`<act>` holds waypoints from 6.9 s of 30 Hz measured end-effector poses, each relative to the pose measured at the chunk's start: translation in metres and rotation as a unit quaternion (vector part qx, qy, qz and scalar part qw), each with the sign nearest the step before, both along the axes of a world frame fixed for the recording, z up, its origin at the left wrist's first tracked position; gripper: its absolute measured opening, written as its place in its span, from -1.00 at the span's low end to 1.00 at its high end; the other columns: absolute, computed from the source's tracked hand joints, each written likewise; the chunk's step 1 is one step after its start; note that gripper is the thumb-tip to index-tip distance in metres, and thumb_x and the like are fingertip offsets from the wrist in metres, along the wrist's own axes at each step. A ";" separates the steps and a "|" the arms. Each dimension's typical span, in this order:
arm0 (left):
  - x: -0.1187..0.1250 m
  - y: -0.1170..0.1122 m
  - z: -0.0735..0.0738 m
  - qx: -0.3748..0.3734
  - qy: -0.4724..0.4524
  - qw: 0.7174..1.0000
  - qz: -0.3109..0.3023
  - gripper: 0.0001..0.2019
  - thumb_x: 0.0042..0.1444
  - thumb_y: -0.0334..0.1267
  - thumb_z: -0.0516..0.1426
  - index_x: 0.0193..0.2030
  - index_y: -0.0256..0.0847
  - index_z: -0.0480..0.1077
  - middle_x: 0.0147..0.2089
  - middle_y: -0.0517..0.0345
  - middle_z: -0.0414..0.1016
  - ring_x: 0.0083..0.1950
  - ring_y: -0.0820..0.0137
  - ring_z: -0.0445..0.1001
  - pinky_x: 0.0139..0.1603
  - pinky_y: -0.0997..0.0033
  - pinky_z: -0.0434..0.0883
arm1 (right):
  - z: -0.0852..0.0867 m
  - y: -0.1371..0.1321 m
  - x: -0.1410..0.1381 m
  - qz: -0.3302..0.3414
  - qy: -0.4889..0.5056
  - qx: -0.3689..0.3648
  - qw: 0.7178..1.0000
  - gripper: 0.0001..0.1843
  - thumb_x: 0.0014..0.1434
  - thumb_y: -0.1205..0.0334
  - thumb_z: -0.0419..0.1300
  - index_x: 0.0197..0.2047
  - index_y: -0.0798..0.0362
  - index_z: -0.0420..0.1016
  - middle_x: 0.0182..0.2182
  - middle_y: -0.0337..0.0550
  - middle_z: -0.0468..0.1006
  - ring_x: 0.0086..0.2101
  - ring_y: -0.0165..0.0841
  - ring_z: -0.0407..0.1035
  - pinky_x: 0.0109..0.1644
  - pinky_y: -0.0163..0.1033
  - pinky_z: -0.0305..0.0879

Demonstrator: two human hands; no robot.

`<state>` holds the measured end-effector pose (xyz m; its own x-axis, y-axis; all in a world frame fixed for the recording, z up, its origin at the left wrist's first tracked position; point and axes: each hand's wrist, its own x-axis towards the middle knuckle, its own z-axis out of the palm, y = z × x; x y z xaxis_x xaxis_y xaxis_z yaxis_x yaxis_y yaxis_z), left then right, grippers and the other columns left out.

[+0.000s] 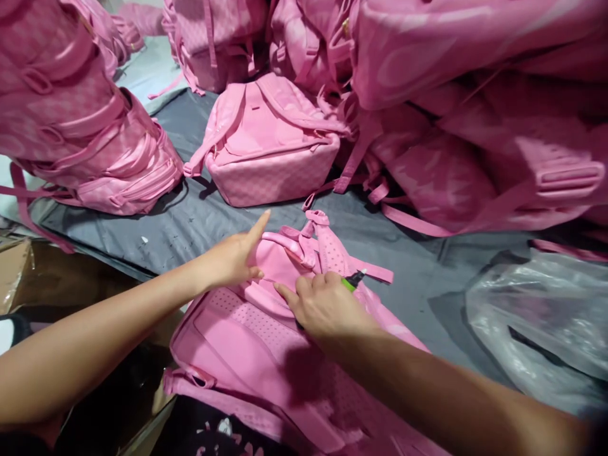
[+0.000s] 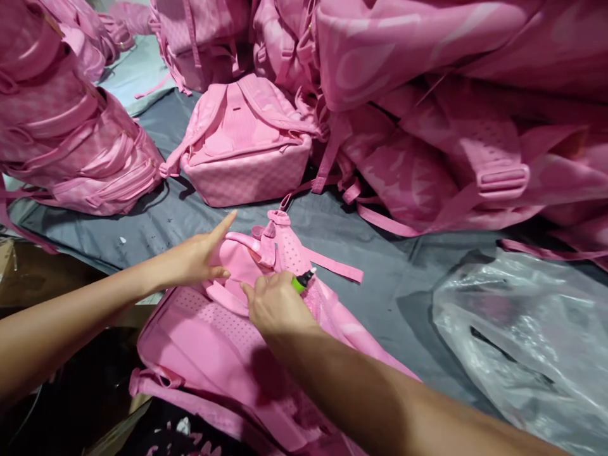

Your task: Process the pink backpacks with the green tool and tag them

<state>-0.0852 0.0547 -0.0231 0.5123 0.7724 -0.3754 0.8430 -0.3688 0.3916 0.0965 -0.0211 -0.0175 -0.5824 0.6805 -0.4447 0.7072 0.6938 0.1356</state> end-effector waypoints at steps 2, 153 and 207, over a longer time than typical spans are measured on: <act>0.001 0.002 0.002 -0.012 0.017 1.000 -0.011 0.12 0.02 -0.31 0.26 0.46 -0.22 -0.52 -0.13 0.01 0.48 -0.21 0.33 0.49 -0.24 0.46 0.35 | -0.008 -0.005 0.007 0.008 0.022 0.040 0.999 -0.52 0.34 0.42 -0.11 0.25 0.03 0.34 -0.37 0.06 0.48 -0.38 -0.16 0.42 -0.39 -0.17 0.07; -0.021 -0.023 -0.012 -0.058 -0.022 0.991 0.122 -0.17 0.12 -0.29 0.05 0.46 -0.32 -0.31 0.19 -0.25 0.35 0.01 0.18 0.47 -0.03 0.27 0.39 | -0.043 -0.029 -0.034 -0.408 0.631 -0.038 0.659 -0.79 0.14 0.17 0.25 -0.16 -0.02 0.63 -0.20 -0.12 0.64 -0.21 -0.23 0.52 -0.02 -0.08 0.45; -0.049 -0.018 -0.048 0.002 -0.099 0.992 0.084 -0.21 0.17 -0.06 0.01 0.44 -0.30 -0.25 0.41 -0.16 0.10 0.31 0.16 0.28 0.25 0.15 0.27 | -0.038 -0.028 -0.047 -0.421 0.704 -0.160 0.549 -0.75 0.14 0.13 0.26 -0.13 0.04 0.62 -0.22 -0.17 0.64 -0.22 -0.33 0.52 -0.13 -0.27 0.43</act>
